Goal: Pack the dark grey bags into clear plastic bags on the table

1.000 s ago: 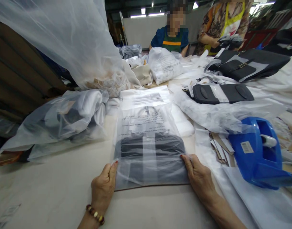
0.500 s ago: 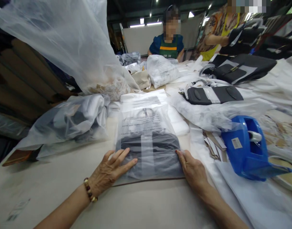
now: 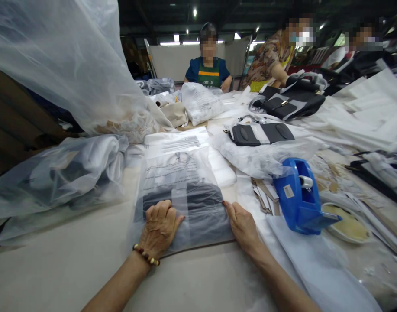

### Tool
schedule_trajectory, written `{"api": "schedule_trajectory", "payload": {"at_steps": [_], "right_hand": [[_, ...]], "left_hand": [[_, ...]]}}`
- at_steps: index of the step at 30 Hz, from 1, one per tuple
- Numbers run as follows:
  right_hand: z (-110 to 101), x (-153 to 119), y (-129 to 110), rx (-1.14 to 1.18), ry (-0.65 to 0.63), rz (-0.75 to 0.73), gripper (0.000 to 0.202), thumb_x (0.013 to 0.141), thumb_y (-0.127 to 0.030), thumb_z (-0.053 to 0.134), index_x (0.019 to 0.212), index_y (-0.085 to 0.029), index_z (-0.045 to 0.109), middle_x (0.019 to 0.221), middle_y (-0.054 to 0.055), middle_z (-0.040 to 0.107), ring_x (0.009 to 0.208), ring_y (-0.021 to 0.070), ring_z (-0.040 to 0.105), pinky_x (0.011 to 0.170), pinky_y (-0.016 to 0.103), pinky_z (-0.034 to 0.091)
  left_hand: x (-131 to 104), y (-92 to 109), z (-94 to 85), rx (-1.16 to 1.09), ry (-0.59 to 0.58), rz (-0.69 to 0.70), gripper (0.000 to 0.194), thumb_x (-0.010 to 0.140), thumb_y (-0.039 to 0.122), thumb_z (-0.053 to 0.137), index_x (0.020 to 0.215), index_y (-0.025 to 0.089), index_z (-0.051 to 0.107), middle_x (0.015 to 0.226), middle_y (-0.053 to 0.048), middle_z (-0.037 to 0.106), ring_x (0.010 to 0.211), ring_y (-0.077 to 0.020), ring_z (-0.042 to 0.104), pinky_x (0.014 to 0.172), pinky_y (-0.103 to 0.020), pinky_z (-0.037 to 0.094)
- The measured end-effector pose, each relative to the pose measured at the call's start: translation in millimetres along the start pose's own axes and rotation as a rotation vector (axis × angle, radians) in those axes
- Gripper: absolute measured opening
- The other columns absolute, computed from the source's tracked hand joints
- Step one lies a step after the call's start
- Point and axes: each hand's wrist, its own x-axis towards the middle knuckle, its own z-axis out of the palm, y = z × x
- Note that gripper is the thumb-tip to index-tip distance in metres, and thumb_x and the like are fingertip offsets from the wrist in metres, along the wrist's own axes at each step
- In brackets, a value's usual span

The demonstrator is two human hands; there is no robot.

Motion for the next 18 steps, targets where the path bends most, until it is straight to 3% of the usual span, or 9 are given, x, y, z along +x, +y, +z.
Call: {"api": "schedule_trajectory", "payload": {"at_steps": [4,6,9,12,14,16,18], "right_hand": [[3.6,0.6,-3.6,-0.057,0.039,0.054,0.033,0.095,-0.033,0.034,0.074,-0.018,0.055,0.049,0.002,0.057,0.041,0.0148,0.050,0.044,0.026,0.018],[-1.1,-2.5,-2.7,-0.069,0.058,0.040,0.031,0.094,-0.032,0.036,0.075,-0.018,0.055,0.051,0.003,0.058,0.041,0.0151,0.051,0.044,0.026,0.019],[-23.1,-9.4,13.8,-0.043,0.148,-0.049,0.029,0.092,-0.034,0.039,0.073,-0.019,0.054,0.063,0.004,0.062,0.051,0.0141,0.055,0.049,0.025,0.029],[-57.8,-12.7,55.2,0.039,0.482,-0.159,0.024,0.090,-0.036,0.043,0.080,-0.018,0.057,0.073,0.005,0.063,0.067,0.0159,0.057,0.065,0.026,0.041],[-82.0,-11.1,90.9,0.051,0.657,-0.071,0.024,0.085,-0.039,0.048,0.082,-0.018,0.059,0.084,0.010,0.063,0.082,0.0219,0.056,0.080,0.035,0.041],[-102.8,-8.4,124.1,0.127,0.661,0.147,0.028,0.078,-0.045,0.050,0.078,-0.018,0.059,0.092,0.014,0.062,0.095,0.0286,0.052,0.089,0.045,0.035],[-116.5,-6.4,148.6,0.245,0.572,0.322,0.033,0.071,-0.050,0.049,0.069,-0.019,0.059,0.087,0.014,0.062,0.093,0.0315,0.051,0.087,0.048,0.034]], "left_hand": [[1.6,-1.5,0.1,0.031,-0.099,-0.013,0.040,0.087,0.024,0.048,0.125,0.011,0.042,0.134,-0.021,0.039,0.125,-0.0344,0.035,0.099,-0.052,0.030],[3.9,-1.2,0.3,0.019,-0.169,-0.026,0.047,0.088,0.024,0.046,0.133,0.015,0.036,0.138,-0.020,0.037,0.128,-0.0351,0.033,0.101,-0.054,0.027],[4.3,-1.7,2.6,0.006,-0.173,-0.034,0.048,0.089,0.025,0.042,0.135,0.016,0.036,0.139,-0.021,0.036,0.130,-0.0351,0.032,0.102,-0.054,0.027],[1.0,-3.1,6.1,0.002,-0.138,-0.016,0.050,0.089,0.024,0.039,0.138,0.018,0.032,0.140,-0.020,0.035,0.130,-0.0345,0.032,0.102,-0.053,0.027],[-1.0,-3.4,8.3,-0.019,-0.098,-0.010,0.051,0.090,0.024,0.037,0.140,0.019,0.028,0.140,-0.020,0.035,0.129,-0.0354,0.032,0.101,-0.055,0.027],[-1.7,-2.8,9.1,-0.082,-0.060,-0.022,0.052,0.091,0.027,0.033,0.142,0.021,0.023,0.140,-0.021,0.035,0.129,-0.0370,0.032,0.100,-0.057,0.027],[-1.5,-1.5,8.2,-0.168,-0.040,-0.037,0.051,0.093,0.032,0.028,0.142,0.024,0.018,0.142,-0.020,0.032,0.130,-0.0383,0.029,0.100,-0.059,0.025]]}}
